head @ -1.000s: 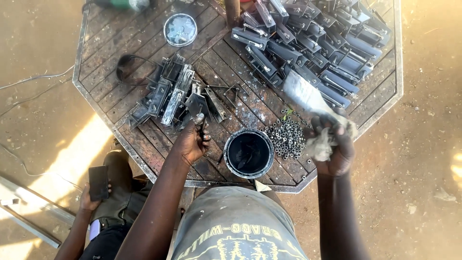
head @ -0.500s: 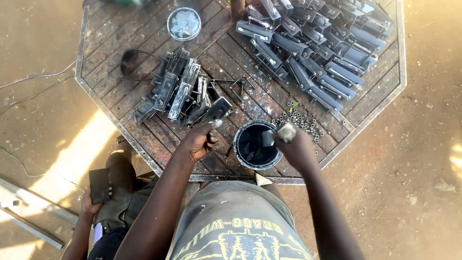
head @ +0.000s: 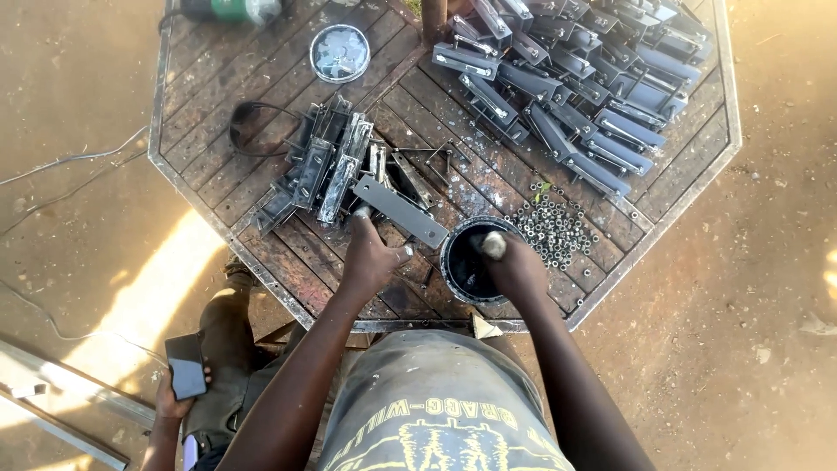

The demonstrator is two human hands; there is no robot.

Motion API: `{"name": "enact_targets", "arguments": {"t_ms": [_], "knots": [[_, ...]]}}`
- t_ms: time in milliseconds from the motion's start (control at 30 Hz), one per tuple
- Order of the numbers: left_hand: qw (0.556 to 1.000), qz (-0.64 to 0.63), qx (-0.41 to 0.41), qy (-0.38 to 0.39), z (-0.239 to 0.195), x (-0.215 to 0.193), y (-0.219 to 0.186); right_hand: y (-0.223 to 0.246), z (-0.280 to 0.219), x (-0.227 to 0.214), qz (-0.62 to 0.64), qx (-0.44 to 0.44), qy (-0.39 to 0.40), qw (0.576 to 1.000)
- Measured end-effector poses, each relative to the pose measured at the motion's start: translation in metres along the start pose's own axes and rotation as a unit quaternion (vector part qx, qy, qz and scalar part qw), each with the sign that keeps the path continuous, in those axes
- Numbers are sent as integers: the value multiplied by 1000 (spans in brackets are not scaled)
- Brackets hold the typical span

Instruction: A person is painting small metal parts with black paint using a brush on a workbench in a fabrication shop.

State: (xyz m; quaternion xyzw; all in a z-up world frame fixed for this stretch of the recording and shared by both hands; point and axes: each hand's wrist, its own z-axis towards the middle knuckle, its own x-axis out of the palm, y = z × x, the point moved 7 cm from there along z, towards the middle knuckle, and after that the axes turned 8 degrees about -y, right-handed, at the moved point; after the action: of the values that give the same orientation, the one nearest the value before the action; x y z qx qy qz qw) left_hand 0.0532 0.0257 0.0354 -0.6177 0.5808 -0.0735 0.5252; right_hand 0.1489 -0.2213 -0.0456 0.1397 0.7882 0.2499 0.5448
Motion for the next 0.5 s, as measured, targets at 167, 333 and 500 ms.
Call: {"name": "enact_targets", "arguments": {"t_ms": [167, 333, 500], "knots": [[994, 61, 81, -32, 12, 3, 17, -16, -10, -34, 176, 80, -96, 976], [984, 108, 137, -33, 3, 2, 1, -16, -20, -59, 247, 102, -150, 952], [968, 132, 213, -26, -4, 14, 5, -35, -25, -55, 263, 160, -172, 936]]}}
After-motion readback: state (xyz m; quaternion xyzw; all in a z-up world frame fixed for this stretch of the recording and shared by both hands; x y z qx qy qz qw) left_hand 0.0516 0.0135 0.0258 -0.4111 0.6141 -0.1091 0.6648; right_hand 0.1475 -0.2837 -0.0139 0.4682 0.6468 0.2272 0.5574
